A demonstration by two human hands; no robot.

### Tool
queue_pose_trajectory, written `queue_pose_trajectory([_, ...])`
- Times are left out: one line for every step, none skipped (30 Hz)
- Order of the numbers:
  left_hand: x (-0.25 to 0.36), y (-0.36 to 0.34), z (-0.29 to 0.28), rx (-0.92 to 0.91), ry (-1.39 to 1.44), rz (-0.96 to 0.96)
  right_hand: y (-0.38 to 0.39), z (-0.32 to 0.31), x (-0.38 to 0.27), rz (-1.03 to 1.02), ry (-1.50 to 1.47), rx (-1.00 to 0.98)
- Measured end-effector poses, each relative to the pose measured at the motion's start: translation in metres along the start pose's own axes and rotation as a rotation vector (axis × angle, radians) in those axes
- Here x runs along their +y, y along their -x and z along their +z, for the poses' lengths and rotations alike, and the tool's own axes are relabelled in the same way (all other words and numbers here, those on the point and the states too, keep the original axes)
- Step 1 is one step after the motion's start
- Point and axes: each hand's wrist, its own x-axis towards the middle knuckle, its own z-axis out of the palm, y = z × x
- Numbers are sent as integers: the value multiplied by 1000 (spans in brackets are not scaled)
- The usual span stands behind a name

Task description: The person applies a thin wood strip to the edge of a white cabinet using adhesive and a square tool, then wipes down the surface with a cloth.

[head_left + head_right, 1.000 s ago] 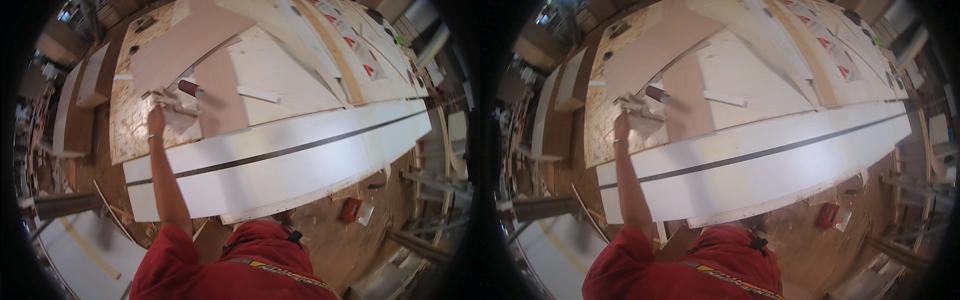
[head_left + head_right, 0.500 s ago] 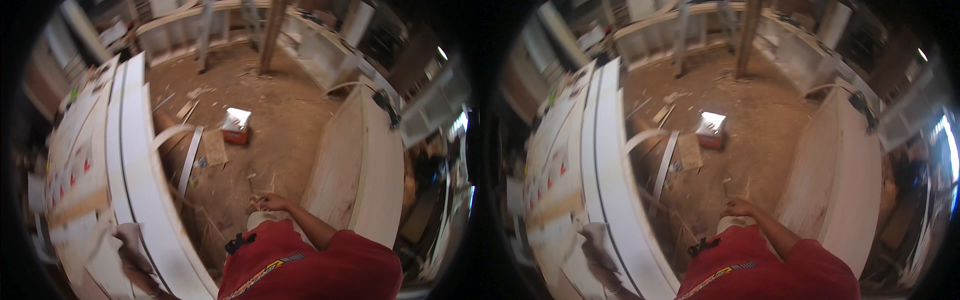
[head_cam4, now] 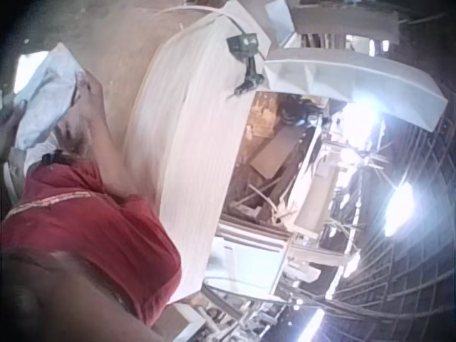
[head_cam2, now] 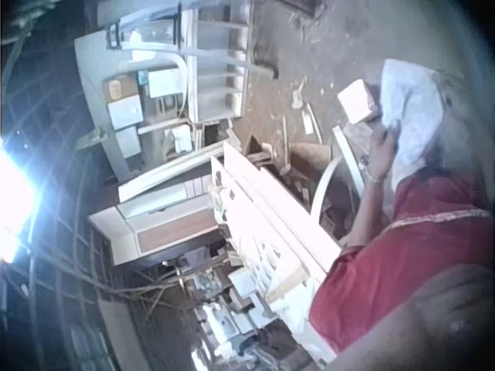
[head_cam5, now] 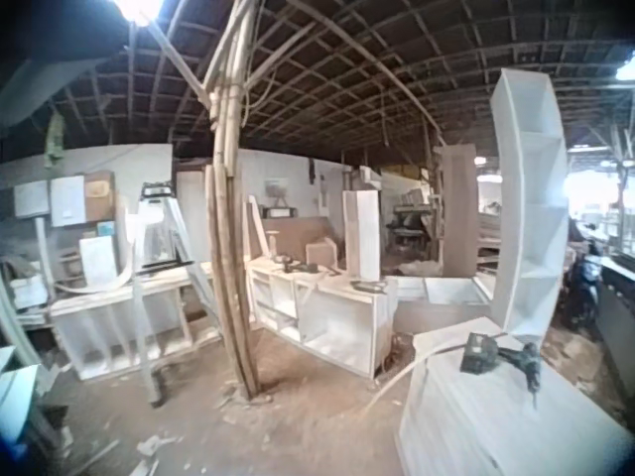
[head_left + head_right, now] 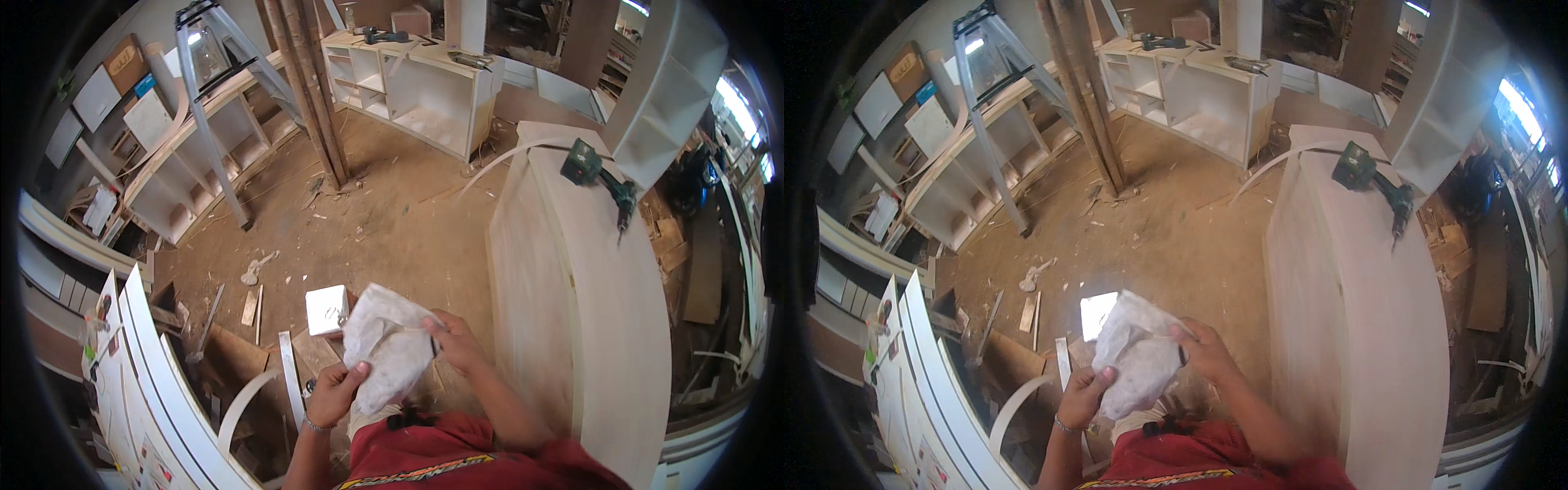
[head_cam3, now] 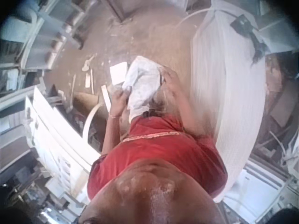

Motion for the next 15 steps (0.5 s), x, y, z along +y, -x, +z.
queue_pose_trajectory([14, -36, 1, 15, -14, 27, -27, -10, -6, -19, -85, 40])
queue_pose_trajectory([29, -72, -1, 30, -29, 53, -52, -18, -13, -38, -171, 81])
queue_pose_trajectory([42, -109, 1, 33, -47, 68, -77, -27, -16, -50, -261, 136])
queue_pose_trajectory([61, -150, 8, 23, 66, 65, -108, -34, -20, -71, -200, 146])
queue_pose_trajectory([71, -194, 7, 49, 91, 70, -140, -37, -20, -90, -141, 158])
queue_pose_trajectory([72, -237, 5, 61, 116, 59, -167, -41, -21, -95, -82, 188])
queue_pose_trajectory([92, -279, 1, 74, 131, 65, -200, -43, -31, -101, 42, 201])
queue_pose_trajectory([115, -319, 0, 104, 106, 94, -234, -47, -41, -101, 165, 216])
queue_pose_trajectory([141, -352, -3, 155, 147, 172, -268, -58, -55, -76, 308, 211])
queue_pose_trajectory([169, -399, 4, 183, 184, 250, -301, -76, -70, -58, 402, 149])
queue_pose_trajectory([184, -441, -3, 148, 343, 229, -320, -95, -86, -69, 572, 107])
queue_pose_trajectory([231, -469, 5, 153, 313, 313, -343, -115, -105, -89, 738, 50])
queue_pose_trajectory([283, -485, 13, 160, 268, 377, -353, -129, -120, -88, 883, -15])
queue_pose_trajectory([318, -504, 18, 96, 194, 358, -362, -144, -134, -78, 829, 63])
queue_pose_trajectory([359, -531, 23, 35, 116, 346, -376, -159, -164, -10, 623, 161])
